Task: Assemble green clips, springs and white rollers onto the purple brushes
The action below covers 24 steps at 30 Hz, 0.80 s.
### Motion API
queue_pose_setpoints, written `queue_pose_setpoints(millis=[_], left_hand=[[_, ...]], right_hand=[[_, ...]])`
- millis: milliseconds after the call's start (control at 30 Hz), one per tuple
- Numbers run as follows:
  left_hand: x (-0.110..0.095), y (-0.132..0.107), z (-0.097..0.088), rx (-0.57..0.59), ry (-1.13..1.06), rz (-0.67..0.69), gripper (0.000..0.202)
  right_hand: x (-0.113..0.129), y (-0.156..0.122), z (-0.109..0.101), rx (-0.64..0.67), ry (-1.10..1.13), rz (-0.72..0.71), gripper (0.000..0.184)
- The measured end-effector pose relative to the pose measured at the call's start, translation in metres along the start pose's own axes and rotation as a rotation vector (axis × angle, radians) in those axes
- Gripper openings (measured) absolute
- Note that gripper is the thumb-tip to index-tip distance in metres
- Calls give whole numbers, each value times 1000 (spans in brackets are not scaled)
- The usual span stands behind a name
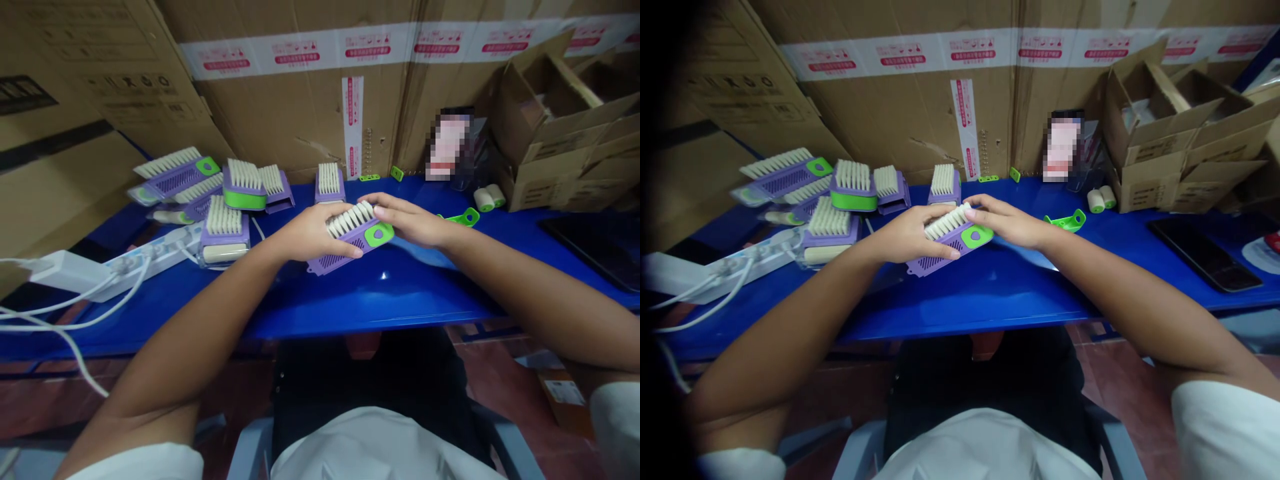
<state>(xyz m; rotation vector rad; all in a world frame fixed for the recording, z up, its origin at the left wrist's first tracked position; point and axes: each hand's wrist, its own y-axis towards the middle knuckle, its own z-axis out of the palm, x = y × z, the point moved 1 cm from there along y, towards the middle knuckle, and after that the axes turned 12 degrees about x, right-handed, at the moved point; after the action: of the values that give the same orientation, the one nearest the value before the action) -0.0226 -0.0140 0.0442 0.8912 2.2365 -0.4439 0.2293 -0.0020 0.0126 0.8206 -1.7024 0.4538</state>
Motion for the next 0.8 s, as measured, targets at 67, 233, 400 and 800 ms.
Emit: queue_pose_setpoints(millis=[67,233,400,800], left_hand=[[1,-2,-2,1,-12,-4,92],[3,-7,-8,-72,68,13,108],[1,-10,-5,-111,270,18,107],[-6,-11,5,108,592,-177,92]], right_hand=[[2,-2,-9,-107,32,-32,73],[5,-14,-65,-468,-247,-167,68],[0,-29,-112,-634,-801,-45,37],[36,-56,-131,-687,-1072,427,38]])
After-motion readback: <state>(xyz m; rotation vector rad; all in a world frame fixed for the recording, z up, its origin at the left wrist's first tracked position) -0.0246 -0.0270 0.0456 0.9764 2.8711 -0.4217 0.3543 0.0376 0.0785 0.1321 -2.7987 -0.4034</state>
